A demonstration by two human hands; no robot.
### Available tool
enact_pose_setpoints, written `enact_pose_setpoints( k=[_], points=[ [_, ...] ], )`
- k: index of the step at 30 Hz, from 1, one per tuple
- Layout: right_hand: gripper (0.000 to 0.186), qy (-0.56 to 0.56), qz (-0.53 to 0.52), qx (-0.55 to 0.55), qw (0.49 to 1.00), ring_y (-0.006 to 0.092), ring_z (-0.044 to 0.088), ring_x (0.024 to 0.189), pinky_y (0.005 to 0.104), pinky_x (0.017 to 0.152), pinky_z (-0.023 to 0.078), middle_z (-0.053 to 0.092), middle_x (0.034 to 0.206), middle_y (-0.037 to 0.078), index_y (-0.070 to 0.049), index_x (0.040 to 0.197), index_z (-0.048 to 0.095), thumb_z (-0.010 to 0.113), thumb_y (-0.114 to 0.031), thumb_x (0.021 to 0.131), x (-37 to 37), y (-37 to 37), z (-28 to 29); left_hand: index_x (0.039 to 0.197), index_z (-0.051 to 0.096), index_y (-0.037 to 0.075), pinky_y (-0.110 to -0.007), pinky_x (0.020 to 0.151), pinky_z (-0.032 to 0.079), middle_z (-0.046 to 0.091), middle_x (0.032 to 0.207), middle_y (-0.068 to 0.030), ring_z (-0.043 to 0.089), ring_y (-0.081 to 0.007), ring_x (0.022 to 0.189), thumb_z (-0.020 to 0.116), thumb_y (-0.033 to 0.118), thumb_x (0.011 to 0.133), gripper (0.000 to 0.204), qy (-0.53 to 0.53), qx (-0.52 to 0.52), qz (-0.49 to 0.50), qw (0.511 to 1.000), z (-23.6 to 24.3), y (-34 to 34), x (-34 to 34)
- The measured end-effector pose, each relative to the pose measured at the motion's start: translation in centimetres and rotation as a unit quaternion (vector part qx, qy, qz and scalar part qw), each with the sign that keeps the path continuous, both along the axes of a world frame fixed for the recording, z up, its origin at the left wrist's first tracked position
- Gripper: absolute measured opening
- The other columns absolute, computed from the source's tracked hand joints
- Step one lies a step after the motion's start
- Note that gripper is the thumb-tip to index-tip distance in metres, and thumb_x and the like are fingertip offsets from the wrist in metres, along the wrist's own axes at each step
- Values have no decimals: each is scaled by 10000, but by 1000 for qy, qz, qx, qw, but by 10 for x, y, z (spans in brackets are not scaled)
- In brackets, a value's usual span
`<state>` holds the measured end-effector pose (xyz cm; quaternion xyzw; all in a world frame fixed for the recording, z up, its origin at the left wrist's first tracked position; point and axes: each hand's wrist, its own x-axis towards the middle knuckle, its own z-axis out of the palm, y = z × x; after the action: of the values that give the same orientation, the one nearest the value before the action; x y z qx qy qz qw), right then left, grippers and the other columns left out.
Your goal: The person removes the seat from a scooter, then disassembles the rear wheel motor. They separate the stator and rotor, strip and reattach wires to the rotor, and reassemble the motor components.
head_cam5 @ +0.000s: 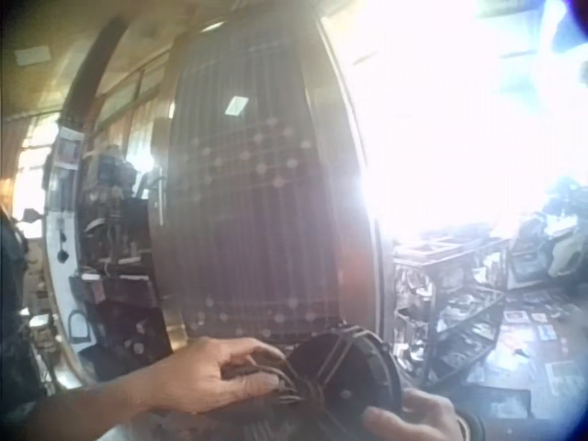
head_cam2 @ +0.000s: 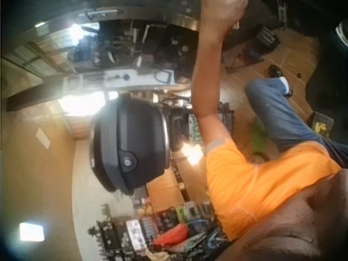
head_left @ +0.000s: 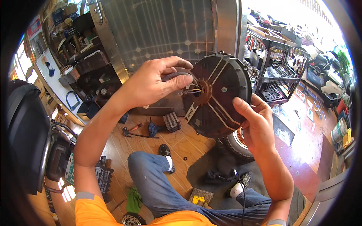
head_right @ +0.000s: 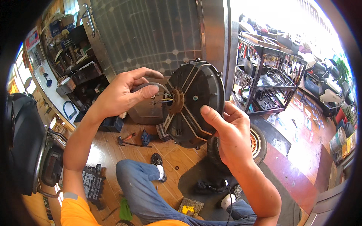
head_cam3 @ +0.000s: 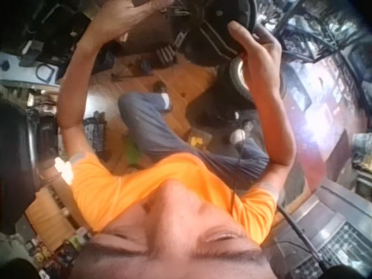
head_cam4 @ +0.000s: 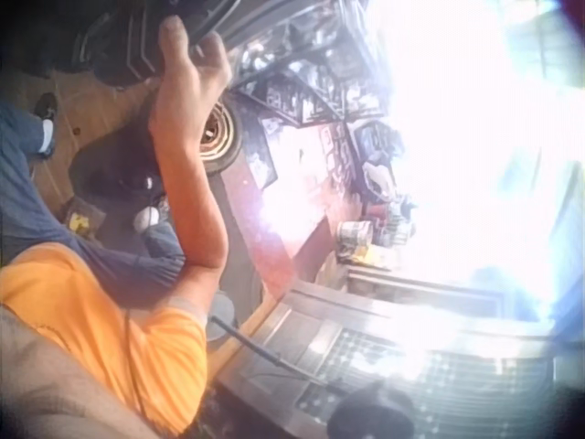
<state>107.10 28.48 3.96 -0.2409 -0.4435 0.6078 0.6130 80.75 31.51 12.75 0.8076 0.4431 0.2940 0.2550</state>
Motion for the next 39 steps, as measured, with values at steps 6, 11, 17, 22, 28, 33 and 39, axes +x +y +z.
enact_pose_setpoints(
  k=[6, 11, 17, 22, 28, 33, 39],
  points=[
    [288, 9, 12, 11, 1000, 170, 720, 849, 314, 744, 613, 723, 1032, 127, 45, 1162, 626, 707, -89, 921, -7, -10, 5, 1067, 652, -8, -266, 820, 515, 714, 940, -47, 636, -80, 911, 692, 95, 928, 177, 16, 37, 11, 999, -2, -8, 8],
    [266, 45, 38, -20, 998, 166, 723, 861, 302, 752, 615, 723, 1030, 116, 36, 1166, 627, 689, -70, 930, -10, -7, -1, 1091, 611, -19, -291, 882, 511, 716, 936, -75, 662, -130, 958, 738, 82, 881, 265, 30, 38, -22, 999, -7, -10, 6],
    [256, 63, 45, -42, 996, 175, 726, 873, 300, 759, 616, 723, 1050, 116, 31, 1167, 629, 681, -63, 934, -2, -4, -9, 1080, 631, -16, -272, 826, 542, 725, 933, -93, 698, -133, 924, 776, 55, 826, 301, 49, 147, -6, 988, -31, -24, -8],
    [265, 48, 71, -45, 995, 170, 720, 889, 295, 776, 606, 726, 1054, 110, 30, 1162, 634, 698, -70, 925, -9, -10, -13, 1039, 674, -12, -304, 702, 549, 719, 868, -142, 713, -188, 768, 760, 64, 838, 231, 105, 267, -54, 956, -49, -11, -7],
    [254, -28, 1, -38, 999, 159, 711, 851, 296, 759, 592, 727, 1022, 123, 44, 1125, 645, 716, -66, 908, -9, -9, -27, 1123, 591, 16, -277, 683, 520, 681, 879, -66, 628, -118, 780, 728, 71, 875, 288, -44, -37, -39, 998, -71, -9, -12],
    [280, -46, -34, -49, 997, 160, 712, 833, 306, 742, 598, 728, 1013, 135, 53, 1137, 635, 723, -71, 902, 4, -8, -40, 1210, 515, 19, -239, 751, 502, 671, 986, -47, 585, -81, 829, 681, 41, 917, 338, -127, -236, 59, 962, -82, -30, -39],
    [285, -31, 11, -43, 999, 177, 713, 856, 322, 780, 599, 723, 1037, 151, 62, 1145, 629, 718, -60, 904, -5, -10, -43, 1175, 595, -16, -261, 682, 512, 694, 882, -48, 621, -92, 758, 671, 60, 910, 286, -8, 1, 32, 999, -83, -31, -31]
  ],
)
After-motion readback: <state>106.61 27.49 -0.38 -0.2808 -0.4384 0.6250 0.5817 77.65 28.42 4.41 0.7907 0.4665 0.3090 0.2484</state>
